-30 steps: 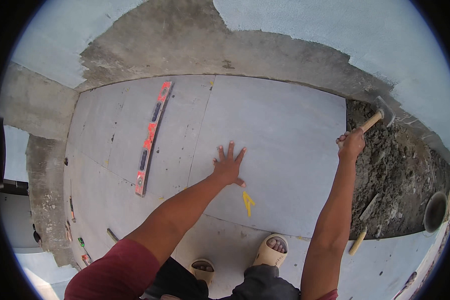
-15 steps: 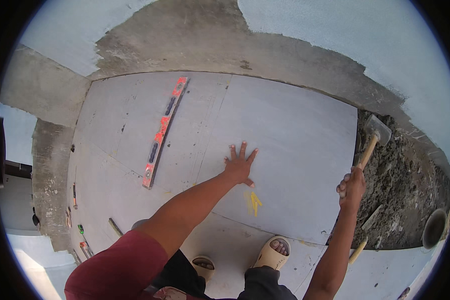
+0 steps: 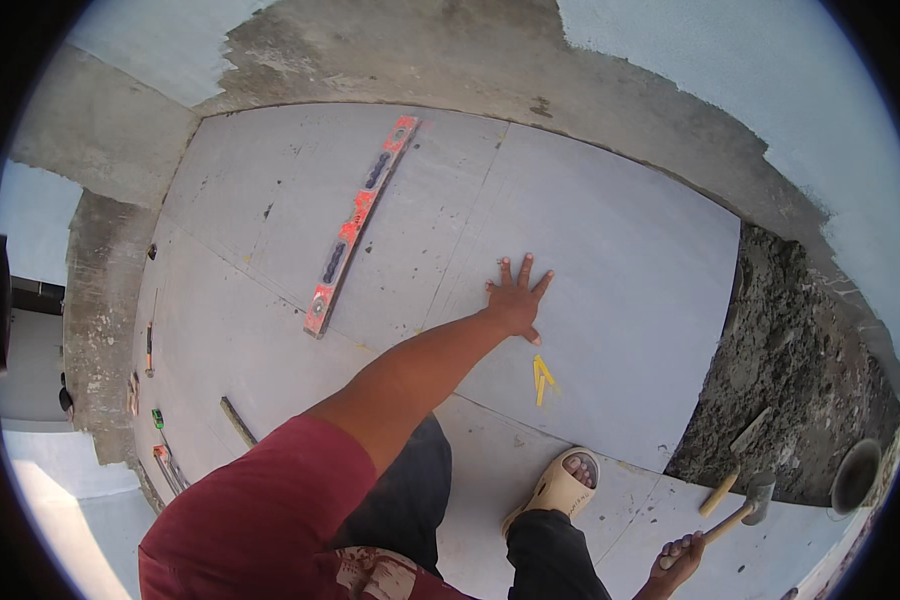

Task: The person places a large white tile onto a bed of wet cement on a rooftop. They use a rubber mallet to tap the tile into place and a spirit level to check for alignment. They also insert yellow plastic spacers between the tiles to maintain consistent gaps.

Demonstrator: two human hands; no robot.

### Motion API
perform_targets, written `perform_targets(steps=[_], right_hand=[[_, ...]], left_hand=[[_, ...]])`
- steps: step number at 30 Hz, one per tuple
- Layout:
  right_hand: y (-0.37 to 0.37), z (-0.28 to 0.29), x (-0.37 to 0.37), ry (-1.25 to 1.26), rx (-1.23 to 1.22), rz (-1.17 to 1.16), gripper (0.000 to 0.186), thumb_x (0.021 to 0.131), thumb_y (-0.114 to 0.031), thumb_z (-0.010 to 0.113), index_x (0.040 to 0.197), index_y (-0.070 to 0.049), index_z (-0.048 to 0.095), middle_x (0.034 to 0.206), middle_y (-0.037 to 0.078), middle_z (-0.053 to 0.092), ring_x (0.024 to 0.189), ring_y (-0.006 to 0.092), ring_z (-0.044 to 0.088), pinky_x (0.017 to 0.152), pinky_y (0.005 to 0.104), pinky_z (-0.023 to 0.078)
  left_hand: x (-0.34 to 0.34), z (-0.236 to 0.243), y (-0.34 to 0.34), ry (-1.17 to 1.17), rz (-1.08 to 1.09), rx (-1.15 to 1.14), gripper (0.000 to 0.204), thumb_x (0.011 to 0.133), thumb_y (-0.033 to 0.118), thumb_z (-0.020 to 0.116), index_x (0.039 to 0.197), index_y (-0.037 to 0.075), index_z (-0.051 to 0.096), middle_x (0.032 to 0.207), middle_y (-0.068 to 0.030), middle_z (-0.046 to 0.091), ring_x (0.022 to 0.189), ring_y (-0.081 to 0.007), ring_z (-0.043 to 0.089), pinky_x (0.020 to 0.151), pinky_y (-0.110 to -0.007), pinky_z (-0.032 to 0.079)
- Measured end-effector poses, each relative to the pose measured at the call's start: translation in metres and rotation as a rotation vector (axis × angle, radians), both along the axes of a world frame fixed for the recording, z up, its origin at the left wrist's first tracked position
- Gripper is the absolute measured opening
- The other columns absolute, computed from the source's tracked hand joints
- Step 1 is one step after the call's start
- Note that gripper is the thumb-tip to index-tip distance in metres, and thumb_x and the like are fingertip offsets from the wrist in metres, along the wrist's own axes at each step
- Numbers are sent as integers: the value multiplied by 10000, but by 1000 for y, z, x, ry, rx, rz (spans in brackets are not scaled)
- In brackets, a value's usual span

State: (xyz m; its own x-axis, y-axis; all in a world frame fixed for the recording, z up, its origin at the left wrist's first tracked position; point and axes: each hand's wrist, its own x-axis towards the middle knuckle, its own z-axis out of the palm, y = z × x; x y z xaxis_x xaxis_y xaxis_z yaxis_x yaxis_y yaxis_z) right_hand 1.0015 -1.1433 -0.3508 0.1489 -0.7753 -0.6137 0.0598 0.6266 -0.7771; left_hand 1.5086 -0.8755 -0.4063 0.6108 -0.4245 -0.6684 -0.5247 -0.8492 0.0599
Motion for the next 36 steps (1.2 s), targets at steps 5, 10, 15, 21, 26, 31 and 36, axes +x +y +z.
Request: perform_targets(steps=[5,10,15,21,26,31,36], right_hand=[[67,-10,-91,157,42,-116,77,934,-167,584,914,-114,531,652,-3,527,474,119,499,458,283,417],[133,-70,-165,90,148,-319,138,924,-220,607,878,-118,527,656,18,516,479,157,508,464,336,453],[154,-77,-143,480,86,-207,184,910,-210,612,909,-47,526,675,83,576,498,209,583,447,364,495],[168,-97,-198,1145,156,262,296,900,-262,649,1000,16,624,786,169,687,649,284,692,598,405,555],[203,-83,-211,1195,232,307,303,896,-260,651,1005,21,628,800,178,689,669,294,693,615,412,552],[213,-72,-216,1204,247,330,310,892,-259,654,1011,26,631,813,187,691,689,304,694,632,419,549],[219,-73,-219,1193,257,359,318,888,-258,656,1016,31,634,827,195,692,709,314,694,649,426,546]], left_hand=[[11,-16,32,-5,-116,17,1326,692,551,848,1603,216,-54,1647,-226,-87,1480,-538,32,1097,-591,390],[-4,-15,23,-74,-200,67,1251,767,618,757,1602,152,-49,1636,-272,-51,1487,-522,38,1164,-513,315],[-12,-30,45,-61,-161,72,1207,820,660,677,1592,91,-57,1617,-321,-43,1480,-533,74,1189,-505,262],[-50,-14,56,-63,-128,153,1344,715,671,769,1589,69,-55,1635,-274,-54,1498,-475,109,1142,-579,308],[-55,-17,60,-79,-66,153,1414,663,648,822,1586,78,-84,1641,-247,-92,1511,-449,75,1132,-611,303],[-53,-19,59,-70,-46,169,1410,664,637,829,1587,89,-85,1641,-238,-109,1516,-437,61,1128,-623,303],[-51,-23,60,-77,-56,191,1415,667,638,827,1585,99,-106,1641,-234,-118,1516,-438,57,1122,-635,305]])
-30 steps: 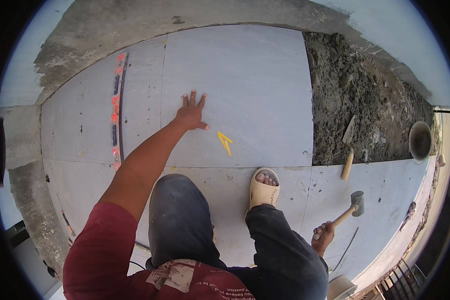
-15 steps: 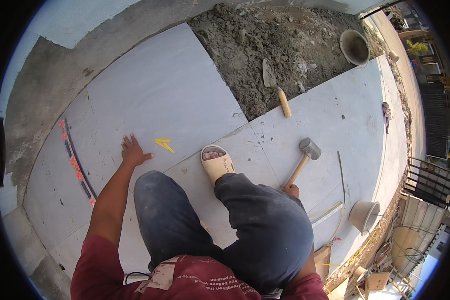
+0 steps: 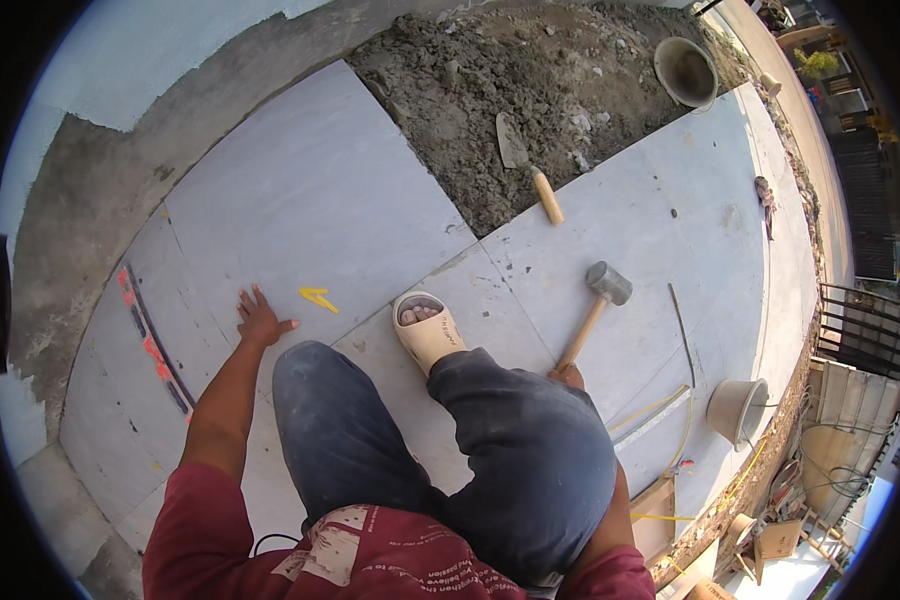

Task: The person places a large white tile onto a bed of wet cement on a rooftop. They use a rubber mallet to tap the tile into place and a spirit level to check for alignment. They also insert yellow plastic spacers between the tiles to maintain consistent gaps.

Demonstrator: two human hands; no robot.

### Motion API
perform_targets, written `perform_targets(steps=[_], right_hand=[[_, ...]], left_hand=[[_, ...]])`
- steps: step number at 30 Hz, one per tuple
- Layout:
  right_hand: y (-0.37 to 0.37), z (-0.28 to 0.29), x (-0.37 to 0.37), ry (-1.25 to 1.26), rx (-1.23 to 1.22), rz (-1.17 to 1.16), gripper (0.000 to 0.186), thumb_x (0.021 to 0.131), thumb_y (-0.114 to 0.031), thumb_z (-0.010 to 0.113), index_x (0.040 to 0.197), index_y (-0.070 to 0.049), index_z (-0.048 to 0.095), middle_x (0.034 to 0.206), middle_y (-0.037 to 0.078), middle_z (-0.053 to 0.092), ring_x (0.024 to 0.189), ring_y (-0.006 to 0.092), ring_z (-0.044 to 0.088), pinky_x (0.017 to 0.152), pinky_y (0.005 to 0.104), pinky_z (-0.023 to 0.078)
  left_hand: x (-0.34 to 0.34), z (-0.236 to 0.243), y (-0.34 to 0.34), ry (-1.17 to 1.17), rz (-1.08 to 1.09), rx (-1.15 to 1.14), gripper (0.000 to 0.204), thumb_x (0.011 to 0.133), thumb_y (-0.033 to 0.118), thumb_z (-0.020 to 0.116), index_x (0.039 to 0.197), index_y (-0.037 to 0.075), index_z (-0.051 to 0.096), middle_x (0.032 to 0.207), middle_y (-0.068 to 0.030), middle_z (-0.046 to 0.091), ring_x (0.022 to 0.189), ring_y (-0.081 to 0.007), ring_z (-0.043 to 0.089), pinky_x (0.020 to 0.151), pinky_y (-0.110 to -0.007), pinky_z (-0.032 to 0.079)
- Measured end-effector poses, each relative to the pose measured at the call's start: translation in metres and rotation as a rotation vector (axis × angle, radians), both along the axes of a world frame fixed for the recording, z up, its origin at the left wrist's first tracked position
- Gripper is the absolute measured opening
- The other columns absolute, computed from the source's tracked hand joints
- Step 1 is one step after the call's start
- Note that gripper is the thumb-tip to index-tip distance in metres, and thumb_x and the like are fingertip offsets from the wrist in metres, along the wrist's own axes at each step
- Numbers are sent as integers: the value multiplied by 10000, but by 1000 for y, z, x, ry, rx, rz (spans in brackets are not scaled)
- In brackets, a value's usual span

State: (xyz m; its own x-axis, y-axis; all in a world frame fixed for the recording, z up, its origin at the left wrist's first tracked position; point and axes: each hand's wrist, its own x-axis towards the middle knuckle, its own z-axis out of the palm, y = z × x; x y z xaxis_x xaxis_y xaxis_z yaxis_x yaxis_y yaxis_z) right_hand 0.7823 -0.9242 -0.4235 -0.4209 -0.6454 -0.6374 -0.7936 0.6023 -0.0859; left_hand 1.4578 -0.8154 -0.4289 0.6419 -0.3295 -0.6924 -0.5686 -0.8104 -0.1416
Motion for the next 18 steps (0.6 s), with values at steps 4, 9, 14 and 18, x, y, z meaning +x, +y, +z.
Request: perform_targets(steps=[4,9,14,18], right_hand=[[-6,-5,-1,-9,12,36,323,885,-257,658,1021,35,637,837,202,694,725,322,695,663,432,543],[-12,-17,8,-16,56,115,331,881,-256,661,1026,41,641,851,210,695,744,332,695,680,439,540],[-25,-25,24,-55,87,244,339,877,-255,664,1032,46,644,864,219,697,764,343,696,697,446,536],[-36,-38,43,-108,101,354,345,874,-254,666,1036,50,647,875,226,699,780,351,697,710,451,534]], left_hand=[[1,2,-1,15,-8,17,1419,669,643,823,1582,99,-117,1641,-233,-126,1515,-440,58,1120,-643,304],[-3,-4,-1,51,-20,-1,1424,676,649,815,1575,85,-135,1636,-243,-135,1512,-454,44,1124,-638,302],[27,-12,-1,61,-173,72,1351,722,644,783,1561,3,-59,1623,-293,14,1471,-461,220,1130,-521,360],[60,17,-18,234,-274,204,1106,804,615,718,1508,-86,233,1571,-317,242,1398,-429,395,1106,-416,407]])
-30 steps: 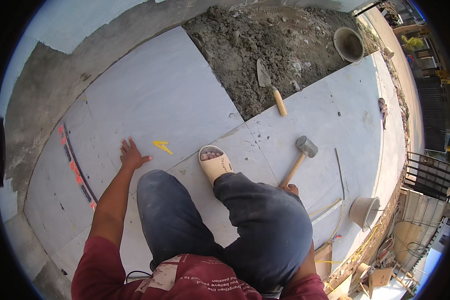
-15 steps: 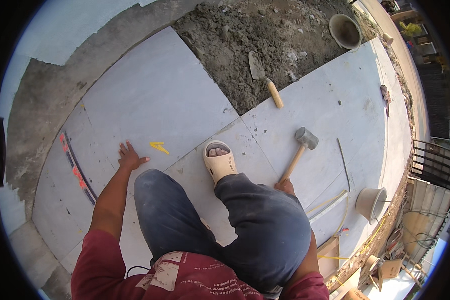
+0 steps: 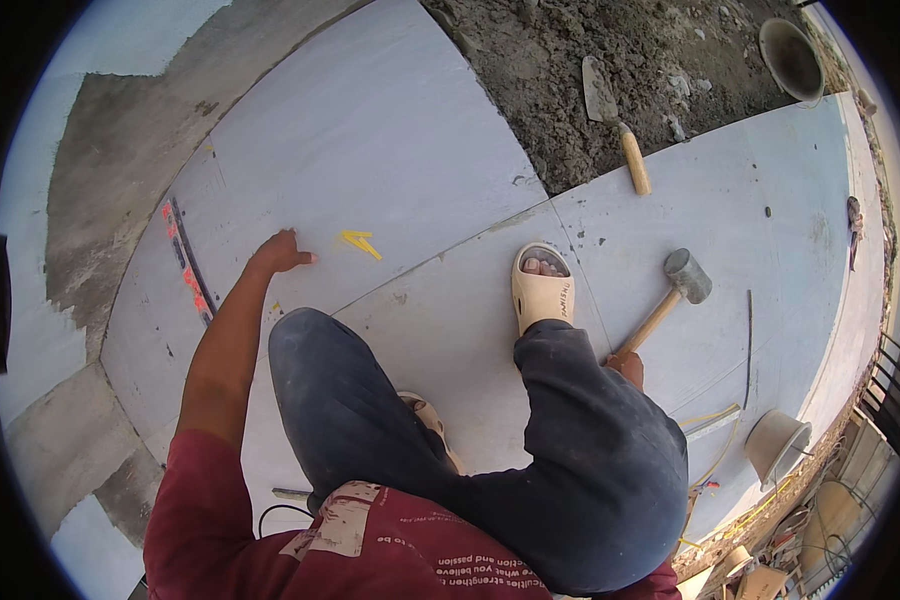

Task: The person places a large white tile onto a bed of wet cement on a rooftop. They use a rubber mallet to tap the tile into place and a spirit level to check for alignment. They also insert yellow plastic spacers between the tiles to maintain consistent gaps.

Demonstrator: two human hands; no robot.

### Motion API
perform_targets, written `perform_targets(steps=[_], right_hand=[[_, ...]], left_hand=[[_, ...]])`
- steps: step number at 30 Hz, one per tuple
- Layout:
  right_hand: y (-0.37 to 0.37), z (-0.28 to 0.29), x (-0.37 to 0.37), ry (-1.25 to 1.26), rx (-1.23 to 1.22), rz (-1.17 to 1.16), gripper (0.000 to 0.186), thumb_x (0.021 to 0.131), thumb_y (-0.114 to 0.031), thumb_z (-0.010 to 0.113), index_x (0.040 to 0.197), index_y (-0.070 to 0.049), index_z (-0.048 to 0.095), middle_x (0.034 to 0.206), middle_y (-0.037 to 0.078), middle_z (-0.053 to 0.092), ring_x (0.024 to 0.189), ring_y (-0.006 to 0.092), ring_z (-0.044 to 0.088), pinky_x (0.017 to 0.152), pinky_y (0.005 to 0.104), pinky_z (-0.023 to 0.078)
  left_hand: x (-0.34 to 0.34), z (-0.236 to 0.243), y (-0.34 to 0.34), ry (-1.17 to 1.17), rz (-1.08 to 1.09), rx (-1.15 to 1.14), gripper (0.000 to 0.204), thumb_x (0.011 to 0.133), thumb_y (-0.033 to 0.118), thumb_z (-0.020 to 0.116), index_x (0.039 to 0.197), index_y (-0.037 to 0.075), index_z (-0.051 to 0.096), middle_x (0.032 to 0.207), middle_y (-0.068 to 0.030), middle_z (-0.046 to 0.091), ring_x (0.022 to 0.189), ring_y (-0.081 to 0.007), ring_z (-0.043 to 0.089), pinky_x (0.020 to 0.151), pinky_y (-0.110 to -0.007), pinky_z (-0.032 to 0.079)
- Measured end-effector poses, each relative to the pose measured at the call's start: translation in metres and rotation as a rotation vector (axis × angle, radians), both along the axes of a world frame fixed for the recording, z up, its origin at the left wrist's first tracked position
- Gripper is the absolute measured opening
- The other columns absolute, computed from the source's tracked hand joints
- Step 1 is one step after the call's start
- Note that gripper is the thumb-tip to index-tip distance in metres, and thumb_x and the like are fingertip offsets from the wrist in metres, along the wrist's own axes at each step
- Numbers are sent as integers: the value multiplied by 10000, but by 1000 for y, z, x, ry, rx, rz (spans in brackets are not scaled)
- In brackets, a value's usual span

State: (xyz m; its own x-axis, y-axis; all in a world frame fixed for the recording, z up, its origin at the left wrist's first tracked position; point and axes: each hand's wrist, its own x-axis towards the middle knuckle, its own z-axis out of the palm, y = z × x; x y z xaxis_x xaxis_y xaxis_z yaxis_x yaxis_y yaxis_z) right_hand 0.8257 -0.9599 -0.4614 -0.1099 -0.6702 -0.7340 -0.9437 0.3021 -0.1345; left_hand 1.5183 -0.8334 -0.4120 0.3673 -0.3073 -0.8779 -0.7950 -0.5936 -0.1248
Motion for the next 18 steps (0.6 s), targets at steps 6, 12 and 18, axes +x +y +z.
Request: perform_targets(steps=[6,12,18], right_hand=[[-15,-3,10,-31,73,143,354,870,-253,669,1043,56,651,891,236,701,804,363,697,730,460,530],[-49,26,13,28,268,464,364,865,-251,672,1050,62,655,907,246,703,828,375,698,751,468,526],[-165,122,135,95,93,1073,346,863,-183,706,1128,37,665,941,225,712,868,389,691,800,459,537]], left_hand=[[-107,84,-44,61,-101,-161,854,900,519,646,1427,-108,405,1523,-299,359,1395,-405,404,1097,-442,414],[-257,146,-45,451,-235,-346,860,903,478,658,1484,-70,340,1571,-281,282,1441,-434,317,1147,-483,344],[-348,142,-17,645,-450,-304,719,921,315,626,1465,-88,382,1557,-326,289,1407,-511,343,1089,-612,353]])
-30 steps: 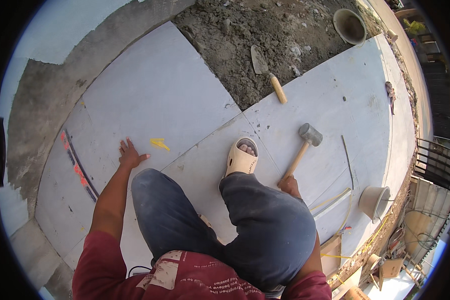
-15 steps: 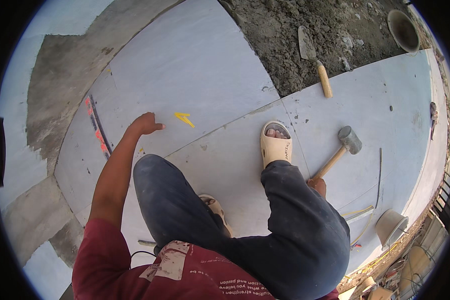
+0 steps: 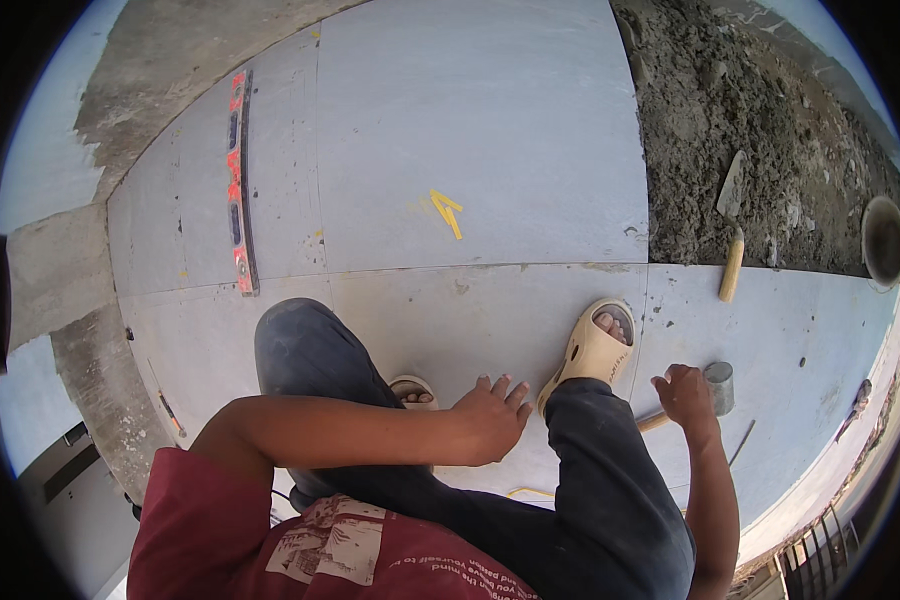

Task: The person places a large white tile onto a bed of wet cement on a rooftop. They use a rubber mallet to tap the tile into place and a spirit level to check for alignment. They also insert yellow plastic spacers between the tiles to maintain consistent gaps.

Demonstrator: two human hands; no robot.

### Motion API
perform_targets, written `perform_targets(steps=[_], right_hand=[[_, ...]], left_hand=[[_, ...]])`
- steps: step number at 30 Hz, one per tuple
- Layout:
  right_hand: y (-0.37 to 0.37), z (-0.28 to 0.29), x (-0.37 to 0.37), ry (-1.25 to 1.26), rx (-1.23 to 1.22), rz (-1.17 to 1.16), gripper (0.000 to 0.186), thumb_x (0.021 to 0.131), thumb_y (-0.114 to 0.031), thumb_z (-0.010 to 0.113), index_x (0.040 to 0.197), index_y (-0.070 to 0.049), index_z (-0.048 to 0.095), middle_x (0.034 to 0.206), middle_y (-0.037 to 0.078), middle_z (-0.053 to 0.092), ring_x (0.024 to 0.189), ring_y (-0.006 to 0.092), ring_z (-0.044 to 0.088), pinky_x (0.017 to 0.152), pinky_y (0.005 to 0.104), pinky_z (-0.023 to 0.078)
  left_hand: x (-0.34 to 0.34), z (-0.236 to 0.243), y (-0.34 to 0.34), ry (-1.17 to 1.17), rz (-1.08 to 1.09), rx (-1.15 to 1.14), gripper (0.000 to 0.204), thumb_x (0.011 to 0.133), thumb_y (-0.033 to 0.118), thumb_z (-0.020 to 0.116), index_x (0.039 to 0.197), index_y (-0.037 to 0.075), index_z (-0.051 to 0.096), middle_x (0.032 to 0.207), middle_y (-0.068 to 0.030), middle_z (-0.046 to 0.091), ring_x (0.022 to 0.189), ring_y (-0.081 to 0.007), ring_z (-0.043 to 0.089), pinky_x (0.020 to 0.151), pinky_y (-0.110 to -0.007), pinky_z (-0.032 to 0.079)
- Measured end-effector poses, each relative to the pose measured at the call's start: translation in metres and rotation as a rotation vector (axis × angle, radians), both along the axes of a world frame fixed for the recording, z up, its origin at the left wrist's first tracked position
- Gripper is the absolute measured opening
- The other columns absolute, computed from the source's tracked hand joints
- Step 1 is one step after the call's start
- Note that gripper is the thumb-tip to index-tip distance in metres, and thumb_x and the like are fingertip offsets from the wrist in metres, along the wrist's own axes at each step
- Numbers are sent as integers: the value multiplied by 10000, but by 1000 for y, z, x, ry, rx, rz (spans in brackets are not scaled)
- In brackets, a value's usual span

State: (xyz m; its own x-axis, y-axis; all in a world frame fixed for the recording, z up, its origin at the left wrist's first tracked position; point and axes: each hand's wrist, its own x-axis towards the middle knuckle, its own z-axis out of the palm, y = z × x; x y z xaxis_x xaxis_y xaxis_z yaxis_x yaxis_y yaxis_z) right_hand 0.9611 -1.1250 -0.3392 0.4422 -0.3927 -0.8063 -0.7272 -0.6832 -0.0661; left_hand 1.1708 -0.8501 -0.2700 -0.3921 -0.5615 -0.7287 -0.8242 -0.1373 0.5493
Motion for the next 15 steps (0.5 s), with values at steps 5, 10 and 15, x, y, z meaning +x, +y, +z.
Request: perform_targets(steps=[5,10,15], right_hand=[[-23,67,199,-198,-152,518,300,894,-206,686,1083,27,667,990,226,685,949,395,671,853,466,532],[1,32,318,-615,-60,529,378,926,-232,664,1187,39,624,1171,249,627,1087,402,621,933,449,509],[-28,-54,362,-850,-352,439,583,1014,-388,544,1431,10,457,1453,259,463,1350,410,455,1080,479,426]], left_hand=[[-6,-17,-8,-45,111,-92,631,945,203,561,1472,-88,372,1564,-329,276,1408,-511,346,1093,-610,344],[25,-1,-14,-175,215,-163,621,945,207,558,1475,-69,388,1545,-325,324,1396,-500,371,1091,-612,337],[39,-16,8,-190,399,-185,619,942,230,566,1464,-65,411,1535,-331,334,1388,-505,377,1088,-618,338]])
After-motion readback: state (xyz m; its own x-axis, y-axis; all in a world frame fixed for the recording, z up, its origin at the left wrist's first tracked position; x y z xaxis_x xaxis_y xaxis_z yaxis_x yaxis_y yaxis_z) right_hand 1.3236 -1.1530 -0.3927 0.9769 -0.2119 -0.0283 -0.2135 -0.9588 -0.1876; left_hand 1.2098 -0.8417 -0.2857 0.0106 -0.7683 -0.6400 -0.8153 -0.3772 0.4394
